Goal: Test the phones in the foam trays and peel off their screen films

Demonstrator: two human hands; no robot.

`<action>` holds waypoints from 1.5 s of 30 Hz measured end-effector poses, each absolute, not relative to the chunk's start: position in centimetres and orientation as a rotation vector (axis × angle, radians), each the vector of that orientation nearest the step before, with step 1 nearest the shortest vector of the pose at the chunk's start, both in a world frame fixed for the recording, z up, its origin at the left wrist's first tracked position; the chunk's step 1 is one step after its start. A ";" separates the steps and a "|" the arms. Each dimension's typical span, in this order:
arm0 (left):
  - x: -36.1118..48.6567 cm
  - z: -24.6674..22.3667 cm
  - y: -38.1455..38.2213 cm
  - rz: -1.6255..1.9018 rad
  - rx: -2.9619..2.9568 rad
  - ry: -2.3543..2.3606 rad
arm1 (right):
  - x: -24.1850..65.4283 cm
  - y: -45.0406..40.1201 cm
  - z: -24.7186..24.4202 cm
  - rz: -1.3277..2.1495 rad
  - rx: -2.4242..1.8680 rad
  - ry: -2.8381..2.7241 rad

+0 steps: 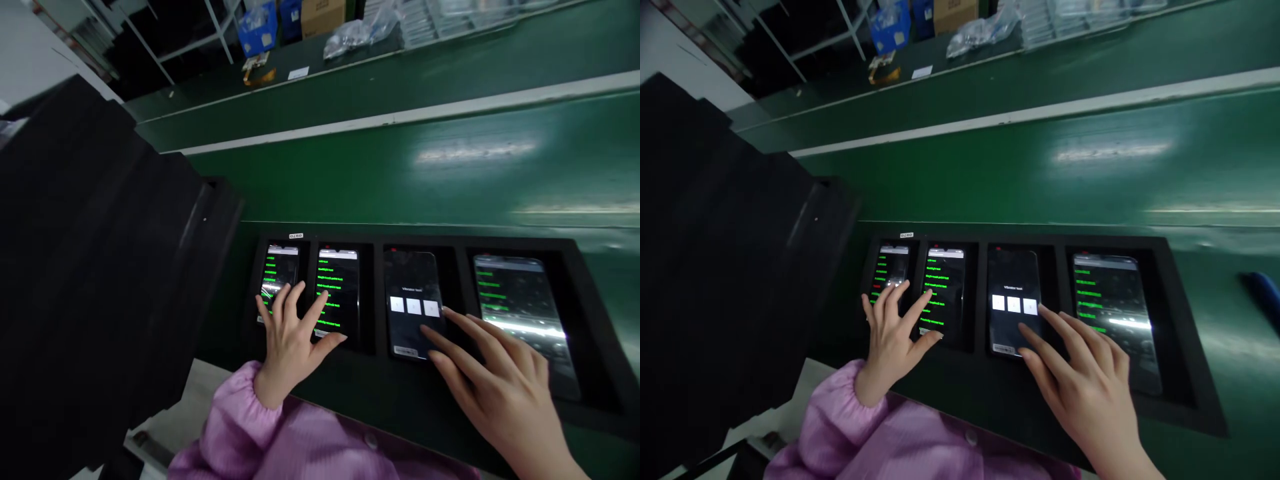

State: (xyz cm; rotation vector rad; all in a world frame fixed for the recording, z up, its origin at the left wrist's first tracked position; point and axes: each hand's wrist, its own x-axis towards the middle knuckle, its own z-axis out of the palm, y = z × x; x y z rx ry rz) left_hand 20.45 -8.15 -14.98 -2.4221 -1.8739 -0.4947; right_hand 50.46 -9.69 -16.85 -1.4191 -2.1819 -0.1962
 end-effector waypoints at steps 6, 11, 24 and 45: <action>19.5 -15.3 -10.0 -0.586 -2.421 -1.888 | 50.2 -9.5 -16.9 -0.202 -1.393 -2.138; 19.5 -15.1 -9.6 -0.541 -2.389 -1.934 | 50.1 -9.5 -16.7 -0.218 -1.380 -2.148; 20.1 -15.9 -10.5 -0.520 -2.504 -1.753 | 49.8 -9.7 -16.3 -0.144 -1.474 -2.101; 19.5 -16.4 -10.1 -0.460 -2.519 -1.613 | 49.6 -9.4 -15.5 -0.112 -1.560 -2.091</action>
